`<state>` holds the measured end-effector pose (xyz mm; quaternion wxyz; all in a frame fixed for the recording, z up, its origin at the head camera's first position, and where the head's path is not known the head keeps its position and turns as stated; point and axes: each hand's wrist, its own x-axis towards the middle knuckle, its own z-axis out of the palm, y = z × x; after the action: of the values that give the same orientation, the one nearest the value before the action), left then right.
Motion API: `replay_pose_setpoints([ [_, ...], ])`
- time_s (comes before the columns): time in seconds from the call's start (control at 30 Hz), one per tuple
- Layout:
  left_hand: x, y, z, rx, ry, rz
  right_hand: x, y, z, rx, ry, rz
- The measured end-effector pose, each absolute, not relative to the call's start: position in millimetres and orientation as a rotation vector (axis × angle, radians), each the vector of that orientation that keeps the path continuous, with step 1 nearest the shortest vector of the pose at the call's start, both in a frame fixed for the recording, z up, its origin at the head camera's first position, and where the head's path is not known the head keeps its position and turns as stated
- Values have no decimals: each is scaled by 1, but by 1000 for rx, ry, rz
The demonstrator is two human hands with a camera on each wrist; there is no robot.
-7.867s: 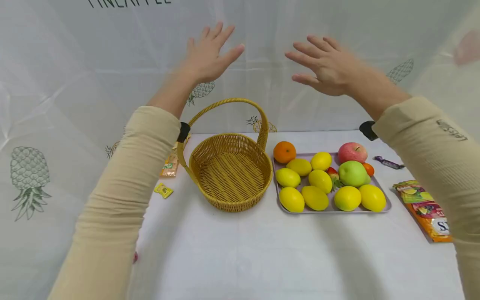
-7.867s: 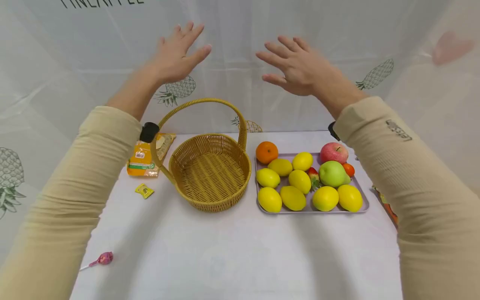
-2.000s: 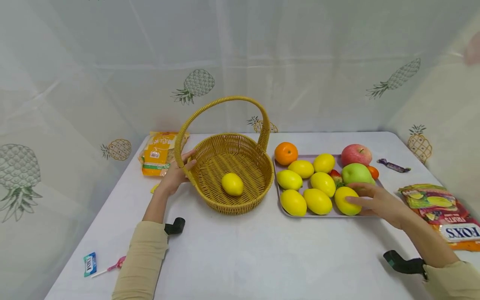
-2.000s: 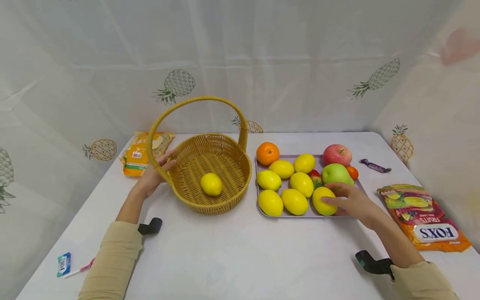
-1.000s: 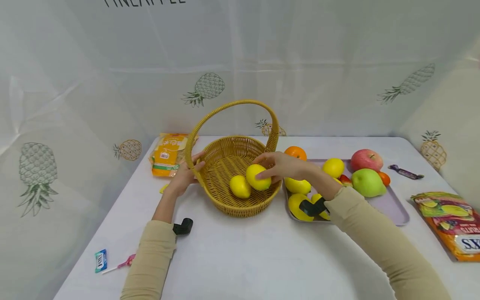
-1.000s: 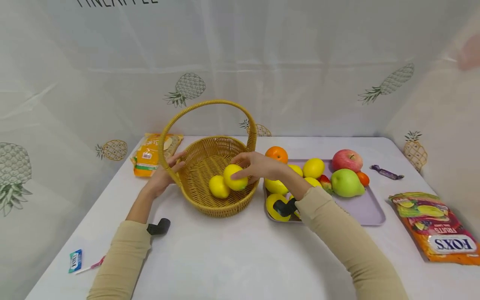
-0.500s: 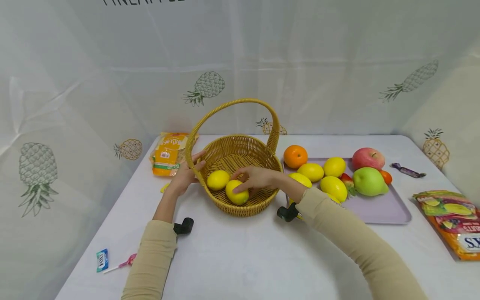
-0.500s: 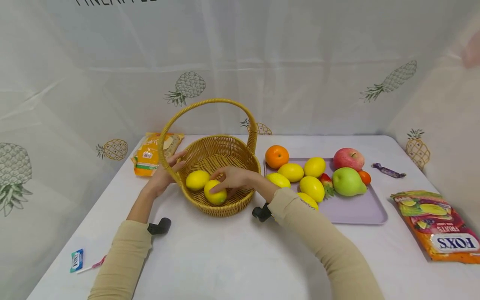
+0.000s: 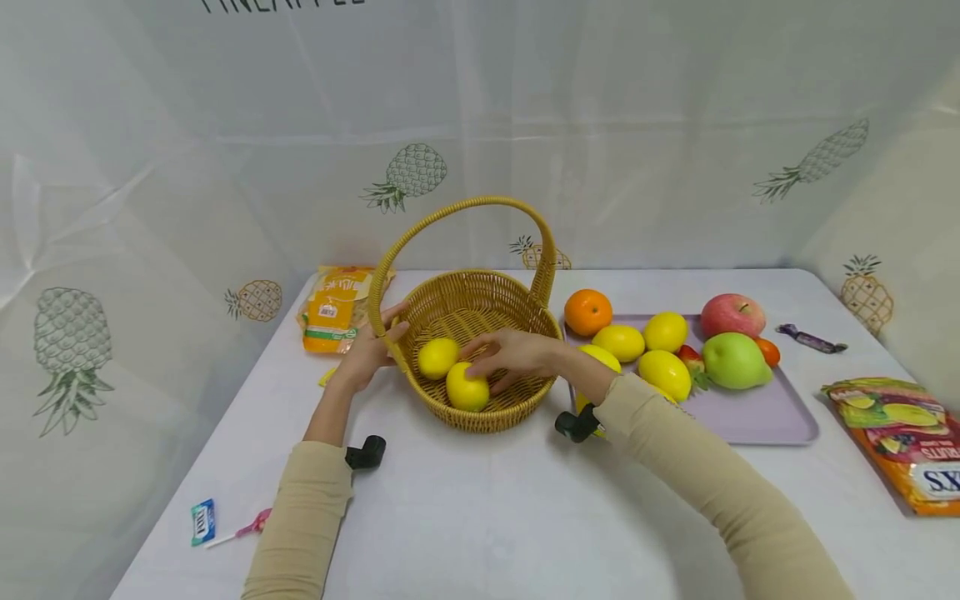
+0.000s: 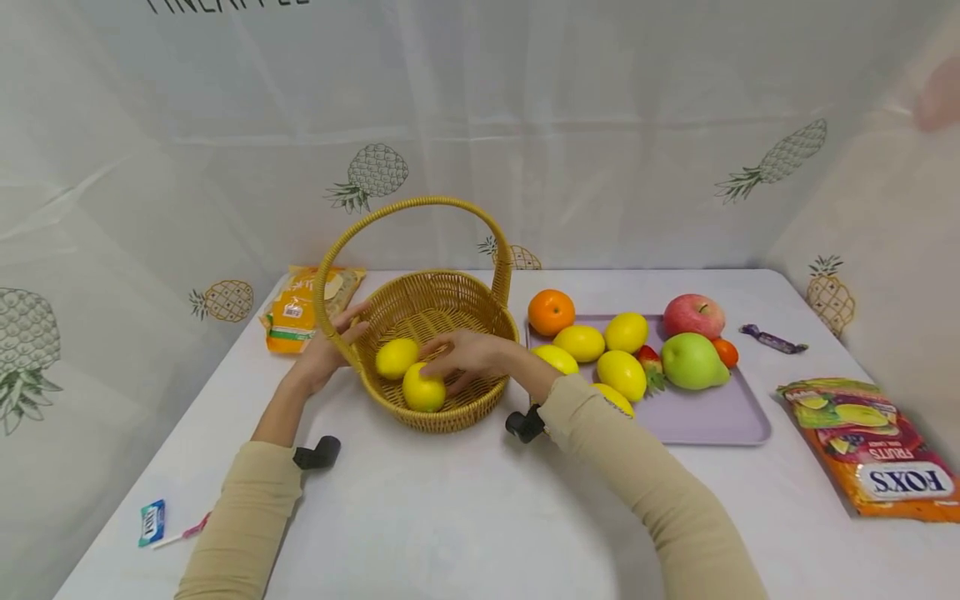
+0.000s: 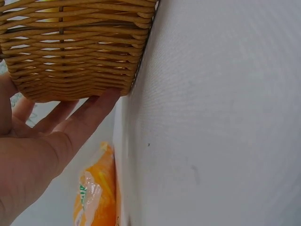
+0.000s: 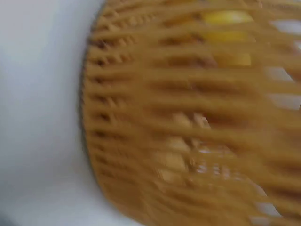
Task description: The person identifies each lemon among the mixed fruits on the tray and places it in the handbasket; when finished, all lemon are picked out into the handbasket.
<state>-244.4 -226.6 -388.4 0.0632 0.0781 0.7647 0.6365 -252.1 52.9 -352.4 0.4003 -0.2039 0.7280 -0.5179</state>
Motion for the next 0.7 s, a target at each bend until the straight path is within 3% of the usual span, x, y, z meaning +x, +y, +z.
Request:
replay_pose_setpoints([
  [0.43,-246,-225,-391,278,2327,1909,-261,150,-303,-490,1813,-1510],
  [0.7,-247,-229,-391,297,2326,1910,-243,231,-309,-437,1985,-1519],
])
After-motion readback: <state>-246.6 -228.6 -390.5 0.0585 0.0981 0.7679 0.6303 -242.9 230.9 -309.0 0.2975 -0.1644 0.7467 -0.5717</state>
